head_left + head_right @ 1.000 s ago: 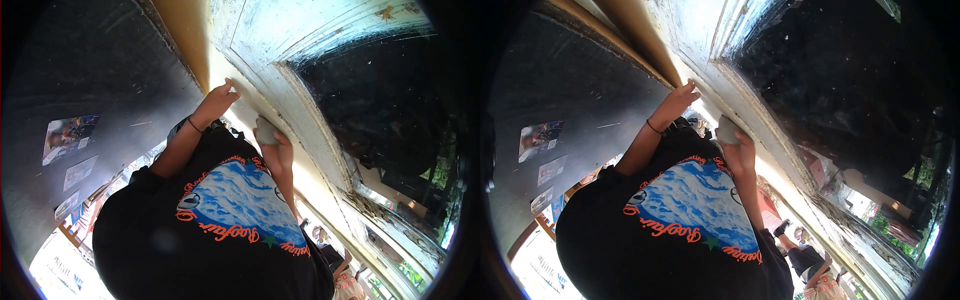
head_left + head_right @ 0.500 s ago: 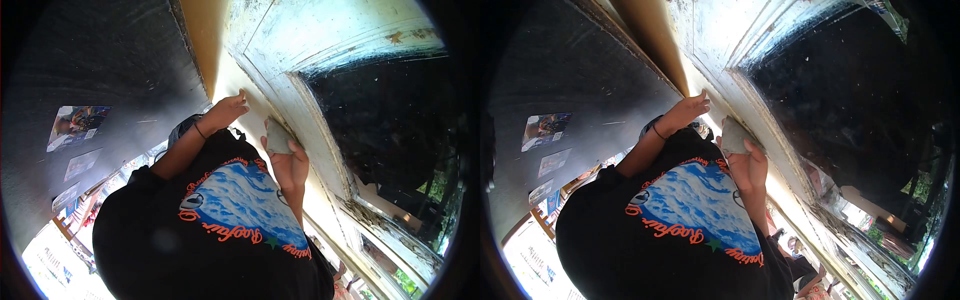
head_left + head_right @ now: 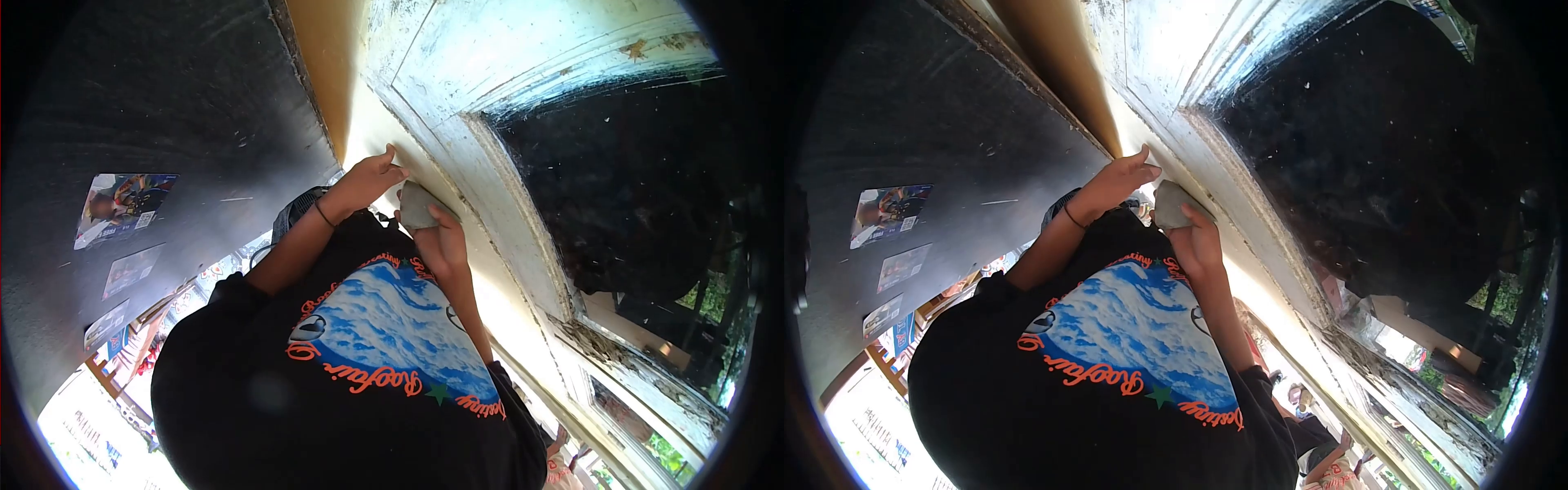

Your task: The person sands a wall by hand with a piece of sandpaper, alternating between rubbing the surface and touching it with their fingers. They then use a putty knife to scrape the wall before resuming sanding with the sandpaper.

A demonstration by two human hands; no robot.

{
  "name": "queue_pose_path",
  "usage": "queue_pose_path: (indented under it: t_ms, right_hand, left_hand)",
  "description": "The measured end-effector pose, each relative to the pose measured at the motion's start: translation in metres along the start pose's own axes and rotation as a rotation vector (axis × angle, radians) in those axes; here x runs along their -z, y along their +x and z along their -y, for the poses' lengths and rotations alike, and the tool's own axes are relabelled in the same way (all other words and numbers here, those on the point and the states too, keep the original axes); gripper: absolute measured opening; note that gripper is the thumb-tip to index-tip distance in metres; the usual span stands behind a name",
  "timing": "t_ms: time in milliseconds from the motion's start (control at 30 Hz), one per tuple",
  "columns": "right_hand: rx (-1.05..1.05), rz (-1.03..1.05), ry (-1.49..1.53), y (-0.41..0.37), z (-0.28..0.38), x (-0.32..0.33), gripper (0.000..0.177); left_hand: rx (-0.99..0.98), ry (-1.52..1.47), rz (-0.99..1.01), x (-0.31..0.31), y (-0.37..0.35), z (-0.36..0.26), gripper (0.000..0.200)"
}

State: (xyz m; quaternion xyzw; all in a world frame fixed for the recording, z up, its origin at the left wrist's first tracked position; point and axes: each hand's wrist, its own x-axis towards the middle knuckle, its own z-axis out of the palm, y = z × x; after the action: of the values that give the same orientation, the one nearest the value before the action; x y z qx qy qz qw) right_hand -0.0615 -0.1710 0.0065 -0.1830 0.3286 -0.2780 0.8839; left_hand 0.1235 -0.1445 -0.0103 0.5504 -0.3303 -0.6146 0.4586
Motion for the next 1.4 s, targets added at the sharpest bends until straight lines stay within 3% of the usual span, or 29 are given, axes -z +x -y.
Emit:
queue_pose_path:
  t_ms: [67, 200, 333, 400, 433, 600, 667, 733, 800, 867, 933, 967, 1100, 1200, 1233, 1267, 1333, 1400]
  right_hand:
    - [-0.009, -0.003, 0.022, -0.001, 0.002, 0.006, 0.054]
    - [0.047, 0.018, 0.078, -0.029, 0.019, -0.02, 0.053]
    - [0.073, -0.146, 0.005, -0.008, -0.003, -0.002, 0.056]
    - [0.107, -0.075, 0.103, -0.037, 0.012, -0.013, 0.056]
    - [0.11, -0.088, 0.116, -0.049, 0.016, -0.02, 0.055]
    - [0.079, -0.063, 0.114, -0.023, -0.009, 0.012, 0.056]
    - [0.072, -0.078, 0.12, -0.025, -0.008, 0.008, 0.056]
    - [0.095, -0.089, 0.137, -0.035, -0.002, -0.003, 0.054]
    - [0.092, -0.078, 0.097, -0.039, -0.002, 0.0, 0.053]
    - [0.092, -0.089, 0.096, -0.028, -0.019, 0.026, 0.052]
    - [0.018, -0.147, 0.119, -0.018, -0.023, 0.027, 0.051]
    - [0.012, -0.148, 0.213, -0.028, -0.019, 0.03, 0.05]
    - [0.048, -0.155, 0.364, -0.056, 0.002, 0.026, 0.05]
    - [0.082, -0.266, 0.116, -0.036, -0.024, 0.059, 0.048]
    - [0.062, -0.431, 0.118, -0.028, -0.031, 0.066, 0.051]
    - [0.058, -0.436, 0.112, -0.037, -0.028, 0.073, 0.051]
    - [0.048, -0.252, 0.215, -0.061, -0.01, 0.062, 0.055]
    - [0.085, -0.191, 0.135, -0.075, 0.003, 0.043, 0.055]
  left_hand:
    - [-0.012, 0.063, -0.042, 0.003, 0.009, 0.011, 0.059]
    - [0.02, 0.034, 0.101, 0.009, 0.001, 0.018, 0.046]
    - [0.068, 0.103, 0.198, -0.006, 0.003, 0.013, 0.039]
    - [-0.121, 0.055, 0.182, -0.009, 0.006, 0.03, 0.04]
    - [0.002, 0.176, 0.198, -0.007, 0.008, 0.026, 0.042]
    - [0.033, 0.307, 0.337, -0.007, 0.006, 0.008, 0.036]
    - [0.036, 0.622, 0.282, -0.01, 0.006, 0.004, 0.034]
    - [-0.053, 0.5, 0.222, -0.006, 0.003, 0.026, 0.031]
    - [-0.162, 0.151, 0.211, -0.008, 0.003, 0.042, 0.033]
    - [-0.095, 0.179, 0.242, -0.015, 0.002, 0.057, 0.029]
    - [-0.047, 0.361, 0.085, -0.017, -0.003, 0.052, 0.035]
    - [0.056, 0.364, 0.115, -0.017, -0.006, 0.051, 0.036]
    - [0.017, 0.147, 0.066, -0.013, -0.006, 0.071, 0.039]
    - [0.065, 0.109, 0.024, -0.011, -0.003, 0.072, 0.04]
    - [0.083, 0.086, -0.014, -0.016, -0.007, 0.066, 0.04]
    - [0.087, 0.077, -0.015, -0.02, -0.009, 0.07, 0.04]
    - [0.023, 0.053, -0.021, -0.018, -0.011, 0.077, 0.041]
    - [0.051, 0.052, -0.012, -0.016, -0.014, 0.069, 0.041]
